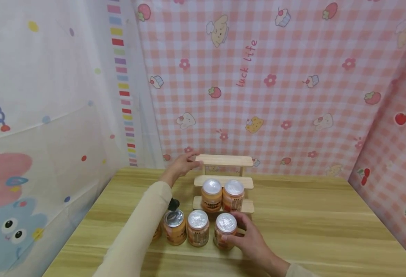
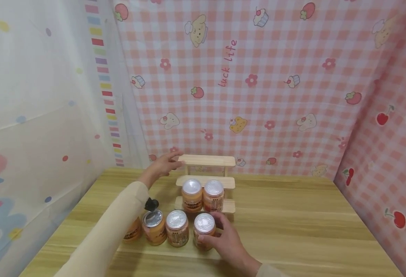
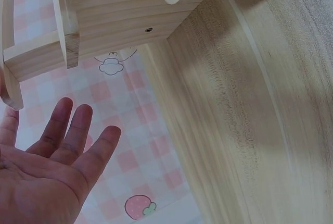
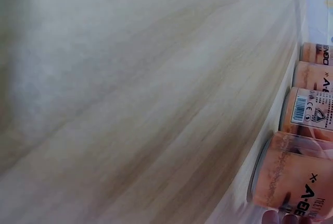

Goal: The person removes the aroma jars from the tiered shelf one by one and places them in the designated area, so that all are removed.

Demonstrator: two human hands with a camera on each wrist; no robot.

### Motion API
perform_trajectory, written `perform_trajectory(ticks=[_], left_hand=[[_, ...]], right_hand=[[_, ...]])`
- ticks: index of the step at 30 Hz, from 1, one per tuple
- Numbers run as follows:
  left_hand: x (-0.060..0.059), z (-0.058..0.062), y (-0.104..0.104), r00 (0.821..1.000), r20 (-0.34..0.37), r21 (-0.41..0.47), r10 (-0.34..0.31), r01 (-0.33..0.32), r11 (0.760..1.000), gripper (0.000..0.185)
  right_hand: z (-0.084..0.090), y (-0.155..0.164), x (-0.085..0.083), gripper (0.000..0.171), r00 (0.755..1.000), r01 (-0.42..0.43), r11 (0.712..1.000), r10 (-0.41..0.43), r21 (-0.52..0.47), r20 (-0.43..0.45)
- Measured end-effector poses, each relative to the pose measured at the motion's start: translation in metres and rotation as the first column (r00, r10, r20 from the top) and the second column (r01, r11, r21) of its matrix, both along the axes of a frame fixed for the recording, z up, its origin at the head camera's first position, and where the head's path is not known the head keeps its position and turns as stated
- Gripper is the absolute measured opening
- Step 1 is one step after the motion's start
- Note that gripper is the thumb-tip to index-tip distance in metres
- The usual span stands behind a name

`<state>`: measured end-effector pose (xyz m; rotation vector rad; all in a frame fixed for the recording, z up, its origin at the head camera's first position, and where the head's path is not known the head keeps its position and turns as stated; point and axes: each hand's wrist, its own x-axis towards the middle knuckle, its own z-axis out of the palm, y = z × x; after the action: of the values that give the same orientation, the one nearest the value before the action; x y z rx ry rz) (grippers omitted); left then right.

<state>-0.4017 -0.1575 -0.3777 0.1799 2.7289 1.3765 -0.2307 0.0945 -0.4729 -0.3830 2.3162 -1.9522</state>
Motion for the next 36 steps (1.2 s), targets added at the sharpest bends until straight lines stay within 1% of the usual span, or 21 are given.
perform_trajectory(ticks=[4, 8, 12, 17, 24, 28, 33, 36], left_hand=[[-0.001, -0.001, 0.0, 1.0, -0.013, -0.019, 0.001, -0.001, 1.0, 0.055], [-0.001, -0.002, 0.0, 1.0, -0.005, -0.009, 0.002, -0.002, 1.0, 0.054], [-0.002, -0.002, -0.001, 1.0, 0.0, 0.002, 0.001, -0.001, 1.0, 0.053], [-0.001, -0.001, -0.001, 1.0, 0.013, 0.007, 0.007, -0.007, 1.0, 0.053], [0.0, 0.001, -0.001, 1.0, 0.021, 0.018, -0.002, 0.001, 1.0, 0.052], [0.0, 0.001, -0.001, 1.0, 0.016, 0.008, -0.006, 0.006, 1.0, 0.053], [0.001, 0.001, -0.001, 1.0, 0.013, 0.007, -0.008, 0.008, 1.0, 0.053], [0.001, 0.001, 0.0, 1.0, 0.013, 0.017, -0.006, 0.006, 1.0, 0.052]], right_hand=[[0.003, 0.003, 0.004, 0.068, 1.0, -0.005, 1.0, 0.005, -0.008, 0.001], [0.006, 0.008, 0.007, 0.065, 1.0, 0.0, 1.0, 0.0, 0.006, 0.014], [0.011, 0.013, 0.007, 0.063, 0.999, 0.048, 0.998, -0.049, 0.049, 0.022], [0.017, 0.02, 0.003, 0.061, 0.993, 0.118, 0.99, -0.117, 0.079, -0.011], [0.031, 0.028, -0.005, 0.061, 0.989, 0.147, 0.985, -0.145, 0.087, -0.035], [0.041, 0.031, -0.012, 0.06, 0.986, 0.16, 0.983, -0.154, 0.089, -0.071], [0.052, 0.031, -0.025, 0.061, 0.978, 0.19, 0.979, -0.181, 0.08, -0.103], [0.056, 0.031, -0.034, 0.065, 0.976, 0.199, 0.975, -0.189, 0.094, -0.108]])
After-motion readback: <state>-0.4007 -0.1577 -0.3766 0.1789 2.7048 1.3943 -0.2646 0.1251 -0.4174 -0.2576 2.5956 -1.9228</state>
